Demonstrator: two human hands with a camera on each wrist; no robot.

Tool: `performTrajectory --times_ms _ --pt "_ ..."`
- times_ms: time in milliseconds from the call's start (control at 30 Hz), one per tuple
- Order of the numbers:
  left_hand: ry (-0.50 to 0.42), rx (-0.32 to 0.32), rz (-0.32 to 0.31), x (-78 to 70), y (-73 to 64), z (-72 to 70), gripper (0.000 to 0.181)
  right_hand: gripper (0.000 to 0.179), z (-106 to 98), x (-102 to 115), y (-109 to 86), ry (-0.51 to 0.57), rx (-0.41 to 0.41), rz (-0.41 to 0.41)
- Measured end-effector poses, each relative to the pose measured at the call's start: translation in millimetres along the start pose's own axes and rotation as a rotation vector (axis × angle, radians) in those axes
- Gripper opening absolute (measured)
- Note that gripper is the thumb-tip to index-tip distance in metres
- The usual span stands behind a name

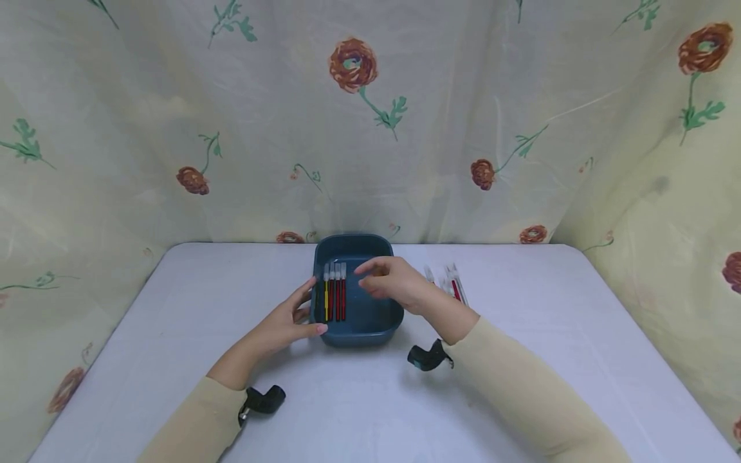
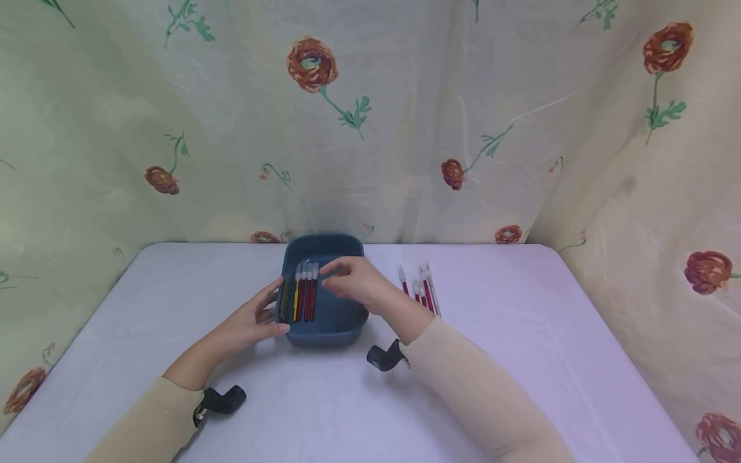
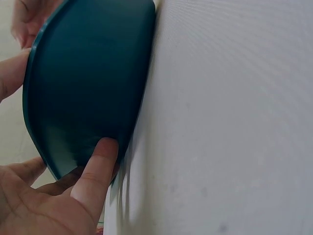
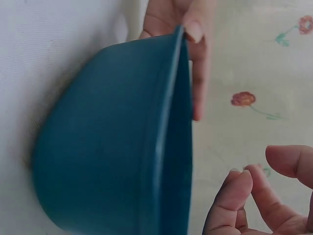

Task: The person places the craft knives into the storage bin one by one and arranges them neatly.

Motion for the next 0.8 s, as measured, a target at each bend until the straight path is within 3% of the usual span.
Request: performTrajectory --times_ms 500,800 --pt "-0.014 0.001 0.026 0.0 1.0 0.9 0.102 0.03 -32 5 -26.7 -0.066 -0.014 -0.093" --pt "-0.008 -0.004 0.024 0.7 0.8 0.8 0.101 0.031 -56 -9 -37.9 -0.121 -0.029 -0.075"
Point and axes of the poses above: each hand's wrist, its own y-axis towards the middle knuckle, its own z-axis out of the palm, x = y × z, the point moved 7 cm from there along y, towards the middle knuckle, and after that the axes turned 5 degrees about -x, right-handed, at the moved point
